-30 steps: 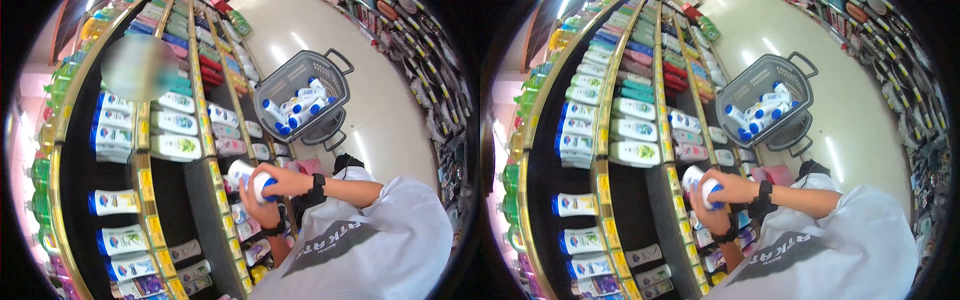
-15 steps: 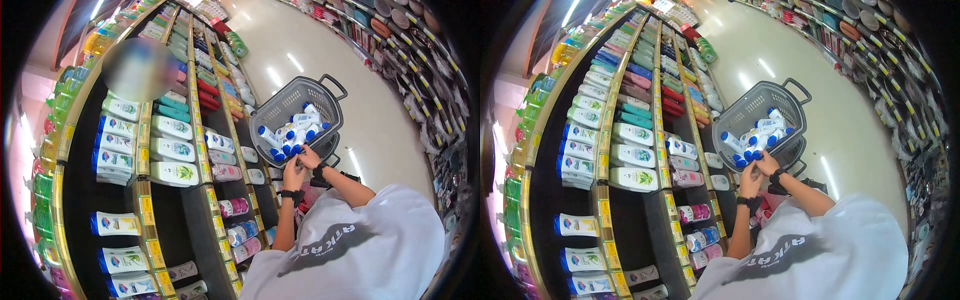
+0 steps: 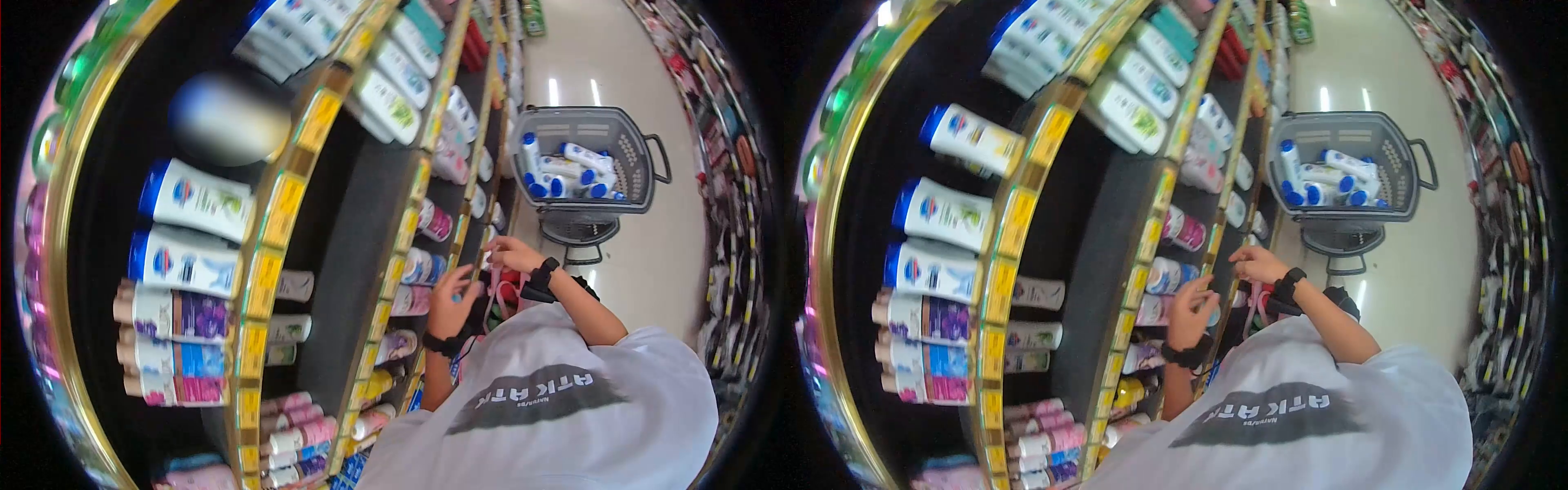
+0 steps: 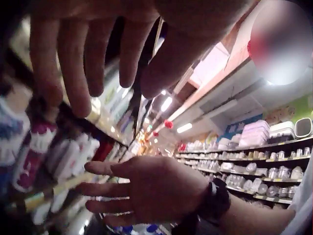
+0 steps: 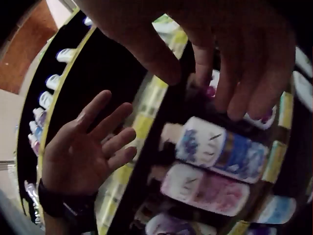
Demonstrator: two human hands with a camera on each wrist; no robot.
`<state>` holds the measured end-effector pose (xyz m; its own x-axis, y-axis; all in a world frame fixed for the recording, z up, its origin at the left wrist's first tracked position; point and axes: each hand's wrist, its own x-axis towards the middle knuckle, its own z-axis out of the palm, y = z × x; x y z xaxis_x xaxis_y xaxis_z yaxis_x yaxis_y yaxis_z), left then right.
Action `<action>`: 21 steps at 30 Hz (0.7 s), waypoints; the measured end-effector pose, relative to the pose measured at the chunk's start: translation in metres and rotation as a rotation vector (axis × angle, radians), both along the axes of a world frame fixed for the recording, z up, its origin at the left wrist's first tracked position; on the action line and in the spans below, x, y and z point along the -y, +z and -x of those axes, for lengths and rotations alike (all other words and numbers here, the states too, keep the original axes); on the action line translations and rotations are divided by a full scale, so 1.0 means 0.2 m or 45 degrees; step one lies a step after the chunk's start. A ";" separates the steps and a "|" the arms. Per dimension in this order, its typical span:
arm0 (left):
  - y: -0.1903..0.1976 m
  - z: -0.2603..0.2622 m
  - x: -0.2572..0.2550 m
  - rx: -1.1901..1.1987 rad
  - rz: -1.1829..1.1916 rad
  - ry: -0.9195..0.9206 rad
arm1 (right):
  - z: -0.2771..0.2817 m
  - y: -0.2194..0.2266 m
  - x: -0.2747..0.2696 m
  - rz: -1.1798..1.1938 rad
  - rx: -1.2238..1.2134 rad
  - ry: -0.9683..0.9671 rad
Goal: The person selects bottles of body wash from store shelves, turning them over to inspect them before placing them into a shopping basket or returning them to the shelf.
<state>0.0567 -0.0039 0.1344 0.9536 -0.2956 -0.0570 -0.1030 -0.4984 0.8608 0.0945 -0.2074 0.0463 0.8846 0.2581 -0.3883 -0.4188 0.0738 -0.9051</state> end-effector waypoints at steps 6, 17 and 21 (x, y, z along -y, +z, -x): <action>0.34 0.17 -0.50 0.296 0.318 0.510 | 0.01 0.45 -0.50 -0.248 0.351 0.486; 0.57 -0.10 -1.11 0.208 0.643 0.848 | -0.17 0.85 -1.27 -0.558 0.224 0.757; 0.48 -0.31 -1.25 0.198 0.661 0.966 | -0.28 0.86 -1.43 -0.571 0.175 0.649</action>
<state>0.1181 0.2457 0.2306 0.8881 0.4567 0.0520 -0.0399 -0.0361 0.9986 0.1503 0.0787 0.2189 0.6438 0.7642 -0.0397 -0.3842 0.2780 -0.8804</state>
